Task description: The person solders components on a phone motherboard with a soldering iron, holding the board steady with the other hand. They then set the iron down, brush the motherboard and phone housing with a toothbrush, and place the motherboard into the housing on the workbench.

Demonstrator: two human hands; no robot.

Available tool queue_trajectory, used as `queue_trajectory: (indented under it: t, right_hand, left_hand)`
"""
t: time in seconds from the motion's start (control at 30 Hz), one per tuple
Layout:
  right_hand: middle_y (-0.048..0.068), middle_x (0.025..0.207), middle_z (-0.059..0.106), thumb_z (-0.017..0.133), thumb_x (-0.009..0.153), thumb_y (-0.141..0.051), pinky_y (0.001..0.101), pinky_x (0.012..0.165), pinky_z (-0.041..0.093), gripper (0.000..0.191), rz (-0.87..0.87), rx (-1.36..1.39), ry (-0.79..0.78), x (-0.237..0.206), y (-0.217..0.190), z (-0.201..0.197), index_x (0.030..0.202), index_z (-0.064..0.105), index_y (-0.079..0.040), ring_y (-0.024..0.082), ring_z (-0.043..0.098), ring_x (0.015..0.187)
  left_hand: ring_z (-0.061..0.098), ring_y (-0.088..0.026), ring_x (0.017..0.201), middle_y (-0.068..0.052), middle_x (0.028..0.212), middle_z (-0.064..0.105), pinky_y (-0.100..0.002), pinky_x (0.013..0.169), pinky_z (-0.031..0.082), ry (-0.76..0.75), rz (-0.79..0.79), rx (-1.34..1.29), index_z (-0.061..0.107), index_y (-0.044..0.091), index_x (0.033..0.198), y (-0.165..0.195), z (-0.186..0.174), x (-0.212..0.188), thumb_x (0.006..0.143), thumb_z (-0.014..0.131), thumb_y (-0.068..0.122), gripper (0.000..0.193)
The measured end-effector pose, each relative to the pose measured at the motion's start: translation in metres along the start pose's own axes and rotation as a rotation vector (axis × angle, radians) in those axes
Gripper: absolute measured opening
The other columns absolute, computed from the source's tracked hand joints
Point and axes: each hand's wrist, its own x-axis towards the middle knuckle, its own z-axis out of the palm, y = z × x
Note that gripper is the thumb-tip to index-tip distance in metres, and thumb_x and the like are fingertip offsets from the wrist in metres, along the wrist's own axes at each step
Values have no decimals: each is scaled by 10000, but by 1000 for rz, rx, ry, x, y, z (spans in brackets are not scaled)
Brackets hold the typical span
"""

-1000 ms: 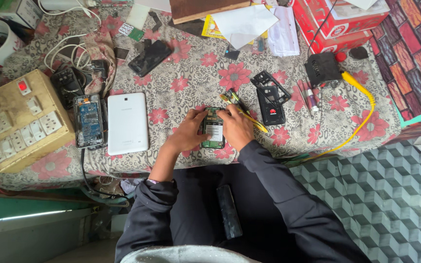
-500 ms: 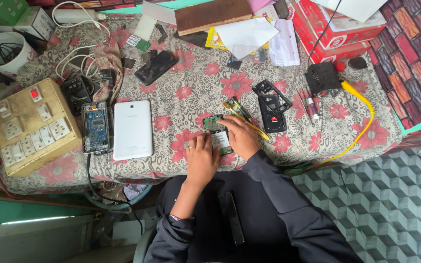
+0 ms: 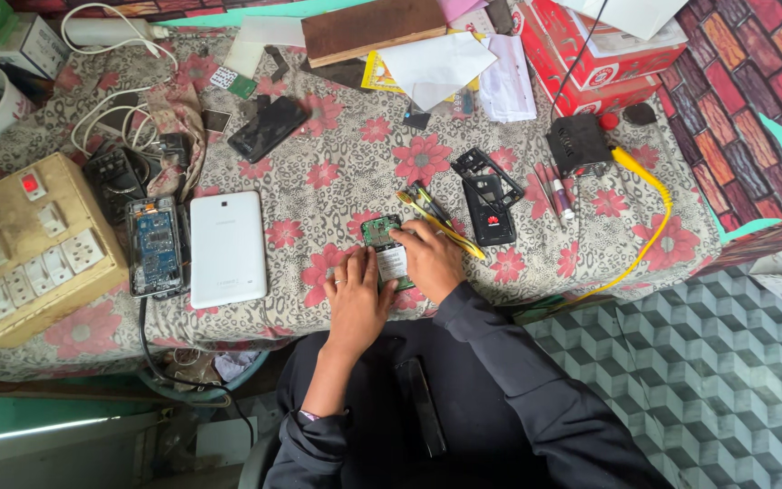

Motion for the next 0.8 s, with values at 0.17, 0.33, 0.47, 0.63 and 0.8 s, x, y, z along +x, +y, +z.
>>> queue_trajectory:
  t: [0.17,0.33,0.47,0.63,0.8]
  right_hand:
    - [27,1135,676,634,883,-6,426,774,549,334,7,33,-11,2,-1,-2,1160,762,-142,291,691,928]
    - [67,1154,660,623,852,16,426,787,543,373,-33,34,-61,3,-2,-7,1184,745,-103,309,680,931]
    - [61,1147,682,611,900,16,359,761,548,347,106,390,-122,6,8,-24,1216,713,-86,276,681,880]
    - [62,978,715,667,930,-32,316,702,547,225,283,204,61,18,55,-61,1115,751,-126,235,722,804]
    - [69,1010,736,744,897,-147,450,728,525,149,272,-158,85,25,98,-73,1046,748,-136,334,680,835]
  left_hand:
    - [428,-377,1331,-186,1471,466,-548,1024,340,-66,0,-81,457,-45,1463,-3,-7,-2,782,795,495,932]
    - [429,-368,1339,-177,1482,465,-537,1027,341,-68,6,-71,469,-26,1470,-7,-6,-1,775,809,484,926]
    - [435,-349,1333,-156,1477,471,-535,1036,344,-74,-8,-105,491,-2,1469,-13,-6,0,789,794,495,895]
    - [426,-341,1341,-148,1475,471,-548,1042,330,-59,-12,-109,507,15,1456,-16,-1,1,806,780,506,859]
    - [411,-339,1346,-139,1483,466,-549,1047,321,-35,-1,-136,511,18,1456,-18,1,-1,792,785,483,855]
